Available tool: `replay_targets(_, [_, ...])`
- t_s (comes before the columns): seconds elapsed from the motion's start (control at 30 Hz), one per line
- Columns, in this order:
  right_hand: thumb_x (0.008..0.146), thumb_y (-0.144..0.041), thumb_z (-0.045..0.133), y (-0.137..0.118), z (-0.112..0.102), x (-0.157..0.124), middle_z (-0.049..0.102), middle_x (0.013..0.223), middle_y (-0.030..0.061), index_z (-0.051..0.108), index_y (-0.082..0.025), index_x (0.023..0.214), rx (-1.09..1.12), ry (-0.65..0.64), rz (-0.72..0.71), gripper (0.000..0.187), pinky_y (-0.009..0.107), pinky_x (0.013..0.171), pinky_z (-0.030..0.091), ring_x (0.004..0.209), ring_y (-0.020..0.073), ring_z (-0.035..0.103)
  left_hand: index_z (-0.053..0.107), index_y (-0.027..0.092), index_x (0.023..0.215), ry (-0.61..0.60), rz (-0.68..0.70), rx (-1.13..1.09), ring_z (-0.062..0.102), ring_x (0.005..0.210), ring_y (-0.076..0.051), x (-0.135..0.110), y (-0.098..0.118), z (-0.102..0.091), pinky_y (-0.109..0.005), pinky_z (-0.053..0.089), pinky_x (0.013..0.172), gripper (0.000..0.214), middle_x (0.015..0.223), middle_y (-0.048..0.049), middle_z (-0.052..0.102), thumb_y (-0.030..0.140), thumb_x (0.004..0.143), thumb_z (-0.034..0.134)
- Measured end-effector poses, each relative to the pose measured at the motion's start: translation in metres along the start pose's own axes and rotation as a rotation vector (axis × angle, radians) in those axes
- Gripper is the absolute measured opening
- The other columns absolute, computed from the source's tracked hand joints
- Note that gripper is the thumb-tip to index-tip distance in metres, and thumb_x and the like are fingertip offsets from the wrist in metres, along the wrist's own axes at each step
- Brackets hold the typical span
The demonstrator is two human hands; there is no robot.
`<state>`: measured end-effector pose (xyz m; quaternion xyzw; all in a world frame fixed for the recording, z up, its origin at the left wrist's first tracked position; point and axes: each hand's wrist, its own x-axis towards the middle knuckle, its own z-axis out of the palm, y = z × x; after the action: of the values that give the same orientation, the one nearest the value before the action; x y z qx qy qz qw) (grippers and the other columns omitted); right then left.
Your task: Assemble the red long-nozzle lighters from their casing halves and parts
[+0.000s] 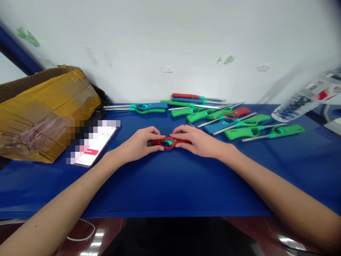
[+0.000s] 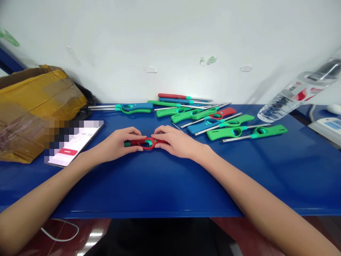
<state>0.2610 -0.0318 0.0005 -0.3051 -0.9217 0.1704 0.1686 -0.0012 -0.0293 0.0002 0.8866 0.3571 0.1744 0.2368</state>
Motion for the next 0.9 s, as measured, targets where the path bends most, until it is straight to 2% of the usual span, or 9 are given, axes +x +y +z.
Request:
replay_targets(0.17, [0.096,-0.029,0.049,0.0002,0.0012,-0.0012,0.061,0.125,0.0115,0.064,-0.024,0.126,-0.074,0.034,-0.028,0.034,0.047,0.099,0.048,0.115,0.0283,0.056,0.070,0.026,0.117,0.013,0.008,0.007,0.061,0.093,-0.020,0.0002,-0.0023,0.0015,-0.033,0.050,0.083,0.036,0.106,-0.0057,0.062,0.048,0.089,0.062])
replay_targets(0.43, [0.097,-0.031,0.048,0.0004,-0.0020,-0.0024,0.062,0.125,0.0092,0.063,-0.024,0.127,-0.013,0.000,0.003,0.034,0.039,0.093,0.052,0.107,0.0241,0.062,0.069,0.024,0.118,0.031,0.011,0.019,0.061,0.093,-0.020,0.0010,-0.0034,0.0046,-0.033,0.050,0.082,0.039,0.106,-0.0063,0.063,0.049,0.088,0.062])
replay_targets(0.67, [0.094,-0.028,0.053,0.0011,-0.0048,0.0009,0.061,0.127,0.0092,0.067,-0.024,0.119,-0.023,-0.030,0.034,0.029,0.041,0.091,0.051,0.109,0.0261,0.060,0.070,0.025,0.117,-0.004,0.000,-0.005,0.060,0.095,-0.021,0.0009,-0.0011,0.0030,-0.035,0.050,0.083,0.037,0.108,-0.0068,0.063,0.048,0.090,0.060])
replay_targets(0.9, [0.096,-0.031,0.053,0.0036,-0.0055,0.0033,0.065,0.122,0.0111,0.068,-0.019,0.115,-0.064,-0.016,-0.036,0.028,0.043,0.098,0.047,0.115,0.0271,0.057,0.070,0.025,0.116,-0.020,-0.022,0.001,0.060,0.094,-0.021,0.0025,0.0010,0.0014,-0.033,0.050,0.082,0.036,0.107,-0.0064,0.063,0.048,0.090,0.061])
